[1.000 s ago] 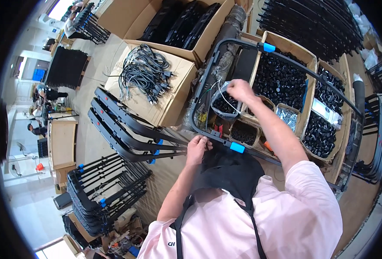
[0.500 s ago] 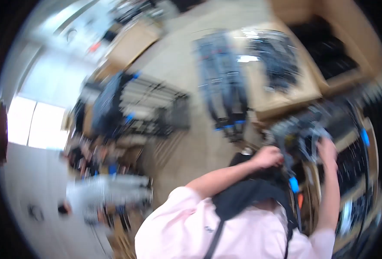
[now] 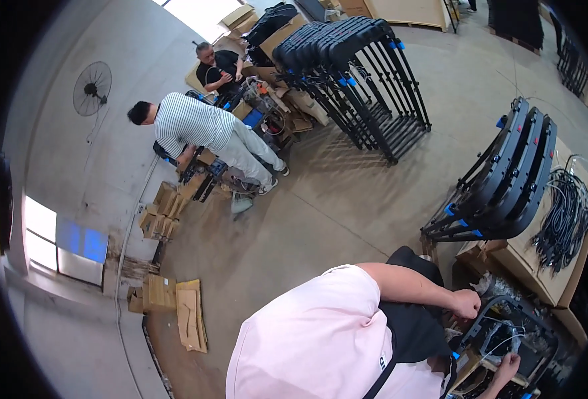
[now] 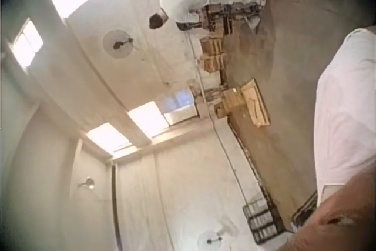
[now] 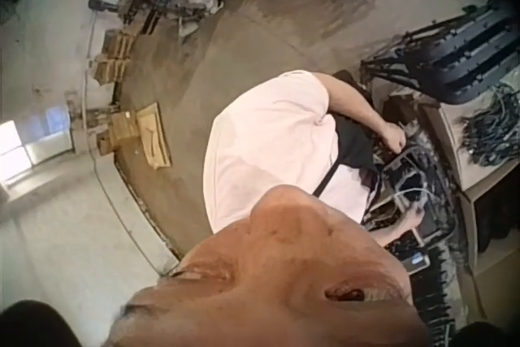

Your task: Assembling various components of outdoor equipment using a power drill and hand tools.

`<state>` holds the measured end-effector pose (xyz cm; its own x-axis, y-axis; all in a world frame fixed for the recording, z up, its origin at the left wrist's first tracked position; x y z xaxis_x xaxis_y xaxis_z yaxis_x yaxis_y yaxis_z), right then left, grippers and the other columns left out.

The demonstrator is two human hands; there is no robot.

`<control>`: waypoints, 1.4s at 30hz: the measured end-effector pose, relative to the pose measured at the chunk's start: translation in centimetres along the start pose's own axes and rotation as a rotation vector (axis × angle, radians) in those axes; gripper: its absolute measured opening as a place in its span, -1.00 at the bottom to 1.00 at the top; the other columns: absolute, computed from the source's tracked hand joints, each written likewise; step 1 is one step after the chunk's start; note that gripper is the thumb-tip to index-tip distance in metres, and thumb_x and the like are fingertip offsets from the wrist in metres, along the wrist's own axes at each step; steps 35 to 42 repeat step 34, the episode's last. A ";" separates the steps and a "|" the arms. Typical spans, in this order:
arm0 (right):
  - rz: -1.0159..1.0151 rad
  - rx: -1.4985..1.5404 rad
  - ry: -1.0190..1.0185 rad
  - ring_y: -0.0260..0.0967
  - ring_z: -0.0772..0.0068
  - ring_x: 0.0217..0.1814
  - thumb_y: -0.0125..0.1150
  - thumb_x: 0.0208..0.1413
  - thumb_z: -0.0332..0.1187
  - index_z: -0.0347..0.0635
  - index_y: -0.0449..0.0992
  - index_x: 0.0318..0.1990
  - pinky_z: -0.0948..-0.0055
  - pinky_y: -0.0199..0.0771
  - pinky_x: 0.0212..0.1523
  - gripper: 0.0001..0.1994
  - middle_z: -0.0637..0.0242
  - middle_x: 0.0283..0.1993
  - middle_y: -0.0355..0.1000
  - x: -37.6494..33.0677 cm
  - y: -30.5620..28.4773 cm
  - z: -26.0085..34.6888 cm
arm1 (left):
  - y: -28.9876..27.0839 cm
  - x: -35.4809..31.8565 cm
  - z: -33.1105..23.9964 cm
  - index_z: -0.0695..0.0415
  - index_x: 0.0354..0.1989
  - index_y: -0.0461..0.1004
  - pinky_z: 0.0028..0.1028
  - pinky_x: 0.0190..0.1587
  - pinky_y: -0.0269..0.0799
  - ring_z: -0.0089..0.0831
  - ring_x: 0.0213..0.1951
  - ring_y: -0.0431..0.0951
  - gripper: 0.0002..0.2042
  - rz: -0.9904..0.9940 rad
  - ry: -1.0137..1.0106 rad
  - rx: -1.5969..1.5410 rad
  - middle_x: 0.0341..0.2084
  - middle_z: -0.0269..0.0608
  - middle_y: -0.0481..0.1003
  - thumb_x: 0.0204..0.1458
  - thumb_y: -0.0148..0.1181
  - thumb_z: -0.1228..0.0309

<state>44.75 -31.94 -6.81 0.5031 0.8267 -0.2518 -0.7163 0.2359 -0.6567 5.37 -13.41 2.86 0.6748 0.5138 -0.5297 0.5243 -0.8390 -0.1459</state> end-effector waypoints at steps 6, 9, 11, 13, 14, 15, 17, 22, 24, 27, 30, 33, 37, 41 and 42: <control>-0.005 0.473 0.164 0.30 0.68 -0.46 0.30 0.31 -0.32 -0.26 0.49 0.11 0.63 0.28 -0.49 -0.69 0.45 -0.29 0.45 -3.2 0.4 2.5 | 0.6 1.6 0.1 0.16 -0.36 0.72 -0.28 -0.26 0.64 -0.34 -0.45 0.72 -0.79 -0.014 0.053 0.111 -0.46 -0.17 0.71 0.01 0.14 0.41; -0.064 0.578 0.164 0.31 0.71 -0.38 0.37 0.24 -0.40 -0.27 0.49 0.17 0.66 0.22 -0.45 -0.62 0.45 -0.21 0.48 -6.7 -0.2 6.2 | 1.0 2.4 -1.4 0.21 -0.32 0.71 -0.33 -0.24 0.67 -0.40 -0.37 0.75 -0.77 0.160 -0.017 0.098 -0.41 -0.17 0.73 0.06 0.14 0.38; -0.130 0.693 0.231 0.40 0.67 -0.39 0.36 0.24 -0.39 -0.33 0.49 0.16 0.64 0.32 -0.42 -0.62 0.39 -0.25 0.54 -9.6 0.0 13.8 | 0.3 3.1 -1.2 0.22 -0.30 0.69 -0.35 -0.30 0.64 -0.37 -0.39 0.73 -0.77 0.192 0.076 0.114 -0.41 -0.14 0.71 0.15 0.15 0.34; -0.148 0.625 0.288 0.49 0.62 -0.37 0.31 0.21 -0.41 -0.36 0.55 0.08 0.62 0.42 -0.38 -0.68 0.30 -0.28 0.61 -11.7 -0.2 19.3 | -0.4 4.1 -0.2 0.20 -0.38 0.69 -0.27 -0.28 0.61 -0.34 -0.41 0.70 -0.71 0.228 0.182 0.160 -0.47 -0.16 0.69 0.12 0.17 0.23; -0.165 0.666 0.311 0.53 0.58 -0.36 0.30 0.19 -0.45 -0.36 0.56 0.06 0.60 0.43 -0.39 -0.70 0.27 -0.26 0.62 -12.7 0.0 22.9 | -1.0 4.7 1.2 0.19 -0.39 0.68 -0.29 -0.32 0.57 -0.36 -0.44 0.67 -0.71 0.267 0.158 0.110 -0.51 -0.19 0.67 0.15 0.18 0.22; -0.184 0.740 0.312 0.55 0.56 -0.34 0.31 0.19 -0.46 -0.36 0.56 0.05 0.60 0.45 -0.39 -0.70 0.25 -0.26 0.62 -14.5 0.8 22.6 | -1.3 4.3 0.2 0.19 -0.42 0.65 -0.32 -0.34 0.54 -0.40 -0.47 0.63 -0.71 0.330 0.147 0.112 -0.53 -0.24 0.65 0.19 0.17 0.23; -0.156 0.869 0.307 0.58 0.52 -0.32 0.33 0.19 -0.46 -0.35 0.56 0.04 0.58 0.49 -0.39 -0.71 0.21 -0.24 0.63 -16.4 3.0 22.5 | -1.8 4.1 0.5 0.16 -0.37 0.64 -0.43 -0.39 0.47 -0.50 -0.48 0.58 -0.75 0.406 -0.006 0.021 -0.53 -0.29 0.62 0.26 0.15 0.28; -0.128 1.201 0.411 0.65 0.39 -0.25 0.39 0.24 -0.41 -0.36 0.53 0.04 0.54 0.61 -0.33 -0.71 0.12 -0.18 0.65 -22.7 8.2 28.1 | -1.7 4.5 0.3 0.13 -0.24 0.64 -0.52 -0.41 0.40 -0.56 -0.46 0.55 -0.81 0.546 -0.173 -0.063 -0.46 -0.33 0.62 0.31 0.15 0.34; -0.170 1.248 0.549 0.63 0.41 -0.26 0.37 0.26 -0.37 -0.36 0.53 0.06 0.52 0.57 -0.36 -0.69 0.16 -0.19 0.63 -24.5 11.5 29.3 | -1.2 4.7 -0.1 0.15 -0.21 0.62 -0.51 -0.39 0.42 -0.55 -0.44 0.56 -0.84 0.585 -0.165 -0.045 -0.41 -0.35 0.62 0.32 0.15 0.37; -0.306 1.307 0.649 0.48 0.49 -0.35 0.31 0.32 -0.29 -0.33 0.52 0.08 0.51 0.46 -0.40 -0.67 0.30 -0.26 0.54 -23.9 18.5 28.2 | -2.1 6.7 1.8 0.16 -0.38 0.62 -0.48 -0.40 0.42 -0.55 -0.47 0.52 -0.80 0.596 -0.068 -0.022 -0.53 -0.33 0.59 0.23 0.23 0.32; -0.655 1.543 0.651 0.36 0.51 -0.42 0.32 0.32 -0.24 -0.10 0.54 -0.11 0.47 0.32 -0.46 -0.83 0.44 -0.36 0.43 -22.6 25.0 25.7 | -2.1 6.9 0.2 0.15 -0.23 0.59 -0.51 -0.46 0.38 -0.56 -0.50 0.54 -0.85 0.622 -0.096 0.082 -0.46 -0.30 0.61 0.28 0.20 0.34; -0.849 1.680 0.720 0.36 0.57 -0.34 0.33 0.32 -0.21 -0.03 0.52 -0.01 0.49 0.32 -0.39 -0.79 0.53 -0.32 0.39 -19.8 28.4 24.8 | -1.7 7.4 1.4 0.18 -0.14 0.54 -0.49 -0.42 0.47 -0.50 -0.45 0.62 -0.84 0.652 -0.160 -0.039 -0.39 -0.31 0.61 0.28 0.24 0.34; -0.887 1.686 0.726 0.37 0.57 -0.32 0.34 0.32 -0.18 -0.03 0.51 0.03 0.48 0.36 -0.37 -0.75 0.53 -0.30 0.40 -18.8 29.0 24.7 | -1.6 7.5 1.7 0.18 -0.09 0.53 -0.45 -0.40 0.51 -0.48 -0.45 0.63 -0.82 0.633 -0.183 -0.031 -0.36 -0.31 0.63 0.28 0.26 0.33; -0.887 1.686 0.726 0.37 0.57 -0.32 0.34 0.32 -0.18 -0.03 0.51 0.03 0.48 0.36 -0.37 -0.75 0.53 -0.30 0.40 -18.8 29.0 24.7 | -1.6 7.5 1.7 0.18 -0.09 0.53 -0.45 -0.40 0.51 -0.48 -0.45 0.63 -0.82 0.633 -0.183 -0.031 -0.36 -0.31 0.63 0.28 0.26 0.33; -0.887 1.686 0.726 0.37 0.57 -0.32 0.34 0.32 -0.18 -0.03 0.51 0.03 0.48 0.36 -0.37 -0.75 0.53 -0.30 0.40 -18.8 29.0 24.7 | -1.6 7.5 1.7 0.18 -0.09 0.53 -0.45 -0.40 0.51 -0.48 -0.45 0.63 -0.82 0.633 -0.183 -0.031 -0.36 -0.31 0.63 0.28 0.26 0.33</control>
Point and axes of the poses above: each hand's wrist, its own x-axis towards the middle knuckle, its own y-axis out of the palm, z = x × y, the point moved 3 cm from there along x, towards the middle knuckle
